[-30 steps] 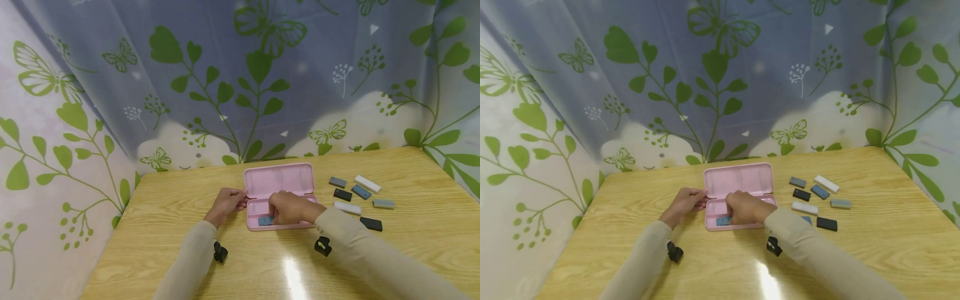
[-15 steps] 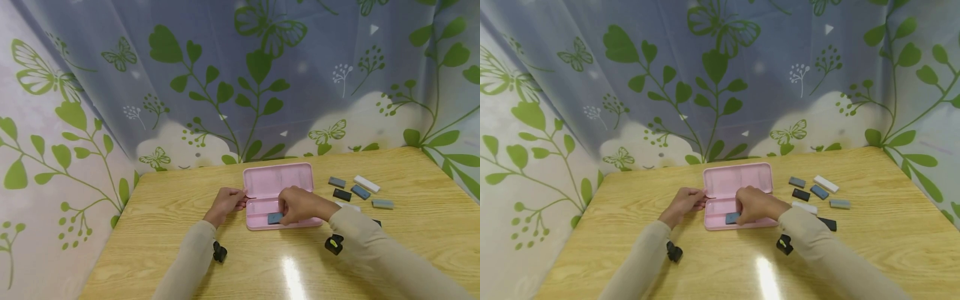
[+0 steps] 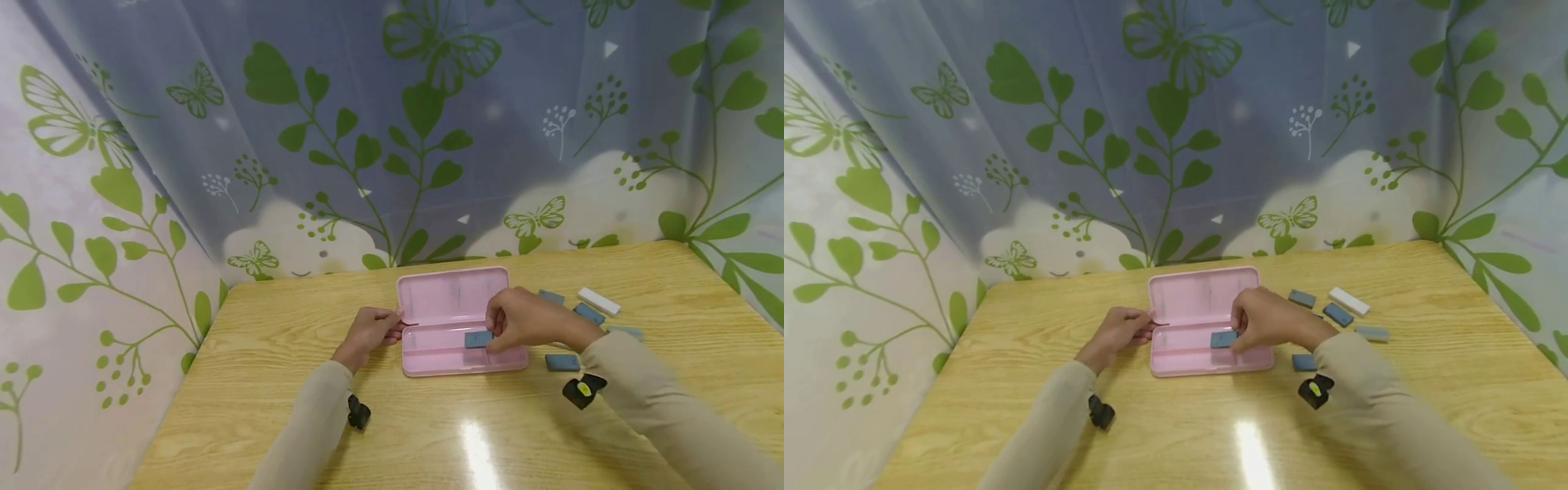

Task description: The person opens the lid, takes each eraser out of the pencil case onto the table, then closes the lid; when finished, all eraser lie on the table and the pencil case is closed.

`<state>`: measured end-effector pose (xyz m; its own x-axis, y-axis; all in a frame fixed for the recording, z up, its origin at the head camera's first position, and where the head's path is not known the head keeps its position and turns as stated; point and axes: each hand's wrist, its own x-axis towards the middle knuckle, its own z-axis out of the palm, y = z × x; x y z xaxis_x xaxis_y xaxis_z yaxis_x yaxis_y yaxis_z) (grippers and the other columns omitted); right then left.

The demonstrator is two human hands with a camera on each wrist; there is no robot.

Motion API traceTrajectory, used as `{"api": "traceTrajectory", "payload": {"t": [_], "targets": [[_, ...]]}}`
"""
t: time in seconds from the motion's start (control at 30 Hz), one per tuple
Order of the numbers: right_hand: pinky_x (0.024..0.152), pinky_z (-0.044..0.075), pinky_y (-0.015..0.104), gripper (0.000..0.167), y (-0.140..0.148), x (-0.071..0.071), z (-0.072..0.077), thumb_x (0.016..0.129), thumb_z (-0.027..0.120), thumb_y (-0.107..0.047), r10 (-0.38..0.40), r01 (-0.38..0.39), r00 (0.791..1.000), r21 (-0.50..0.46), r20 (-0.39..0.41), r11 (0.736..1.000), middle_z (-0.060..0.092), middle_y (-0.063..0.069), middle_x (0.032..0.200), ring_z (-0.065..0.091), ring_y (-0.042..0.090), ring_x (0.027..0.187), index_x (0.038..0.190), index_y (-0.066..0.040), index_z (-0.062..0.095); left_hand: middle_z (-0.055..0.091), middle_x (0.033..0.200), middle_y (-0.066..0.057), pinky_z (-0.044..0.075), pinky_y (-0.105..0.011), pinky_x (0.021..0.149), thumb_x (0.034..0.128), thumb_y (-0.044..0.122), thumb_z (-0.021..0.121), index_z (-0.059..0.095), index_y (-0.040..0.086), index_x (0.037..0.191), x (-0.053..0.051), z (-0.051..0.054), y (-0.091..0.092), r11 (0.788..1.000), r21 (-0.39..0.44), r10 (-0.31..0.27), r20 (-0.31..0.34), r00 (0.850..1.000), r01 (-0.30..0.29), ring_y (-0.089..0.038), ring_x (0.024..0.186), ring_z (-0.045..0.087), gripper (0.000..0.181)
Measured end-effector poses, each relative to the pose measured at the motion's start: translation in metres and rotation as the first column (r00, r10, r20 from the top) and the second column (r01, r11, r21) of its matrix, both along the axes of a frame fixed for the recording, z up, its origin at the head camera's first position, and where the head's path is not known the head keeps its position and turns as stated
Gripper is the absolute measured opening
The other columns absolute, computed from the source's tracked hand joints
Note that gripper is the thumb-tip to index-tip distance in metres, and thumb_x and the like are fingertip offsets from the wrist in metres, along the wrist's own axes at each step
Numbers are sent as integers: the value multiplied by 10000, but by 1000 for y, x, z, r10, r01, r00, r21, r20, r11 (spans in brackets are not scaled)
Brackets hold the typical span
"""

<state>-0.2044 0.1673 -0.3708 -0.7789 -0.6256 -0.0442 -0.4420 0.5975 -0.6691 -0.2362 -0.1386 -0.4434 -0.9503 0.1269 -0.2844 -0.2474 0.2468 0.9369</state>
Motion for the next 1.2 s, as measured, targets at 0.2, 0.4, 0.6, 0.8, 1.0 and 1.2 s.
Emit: {"api": "traceTrajectory", "payload": {"t": [0.2, 0.4, 0.6, 0.8, 1.0, 1.2], "targets": [[650, 545, 296, 250, 30, 3, 7, 790, 865, -160, -63, 63, 998, 4, 23, 998, 634, 5, 795, 609, 143, 721, 849, -55, 646, 715, 864, -77, 589, -222, 681, 1026, 253, 630, 740, -33, 1107, 0, -1, 0, 1000, -7, -4, -6, 1000, 4, -96, 705, 661, 317], [647, 543, 284, 249, 64, 6, 5, 806, 861, -191, -134, 134, 991, 20, 17, 991, 628, 2, 798, 610, 142, 723, 853, -65, 652, 715, 858, -73, 586, -214, 667, 1027, 250, 627, 740, -34, 1107, 0, 0, 1, 1000, -11, 1, -7, 1000, -1, -91, 697, 656, 316], [621, 525, 281, 235, 100, 10, -1, 810, 858, -180, -196, 195, 981, 33, 14, 980, 619, 2, 784, 592, 127, 699, 854, -58, 661, 721, 864, -78, 582, -208, 656, 1026, 254, 628, 744, -31, 1101, 0, -1, 1, 1000, -10, 9, -8, 1000, -9, -84, 689, 651, 316], [603, 509, 283, 247, 131, 15, -14, 809, 858, -184, -251, 249, 967, 64, 33, 966, 622, 9, 776, 575, 115, 678, 859, -38, 665, 723, 862, -76, 583, -212, 656, 1024, 253, 632, 745, -28, 1098, 0, -1, 1, 1000, -13, 11, -2, 1000, -11, -86, 691, 654, 312], [602, 514, 275, 255, 156, 20, -27, 815, 856, -194, -302, 298, 953, 95, 34, 950, 634, 7, 791, 577, 91, 682, 876, -28, 671, 725, 867, -77, 583, -213, 662, 1024, 257, 631, 745, -25, 1103, 0, -1, 1, 1000, -14, 12, 3, 1000, -12, -87, 696, 655, 313], [591, 522, 276, 243, 174, 25, -34, 825, 838, -161, -332, 324, 941, 113, 58, 939, 640, 20, 811, 575, 84, 690, 896, -1, 669, 722, 865, -77, 587, -219, 668, 1025, 255, 629, 743, -26, 1106, -1, 0, 2, 1000, -15, 13, 3, 1000, -13, -89, 694, 655, 314]]}}
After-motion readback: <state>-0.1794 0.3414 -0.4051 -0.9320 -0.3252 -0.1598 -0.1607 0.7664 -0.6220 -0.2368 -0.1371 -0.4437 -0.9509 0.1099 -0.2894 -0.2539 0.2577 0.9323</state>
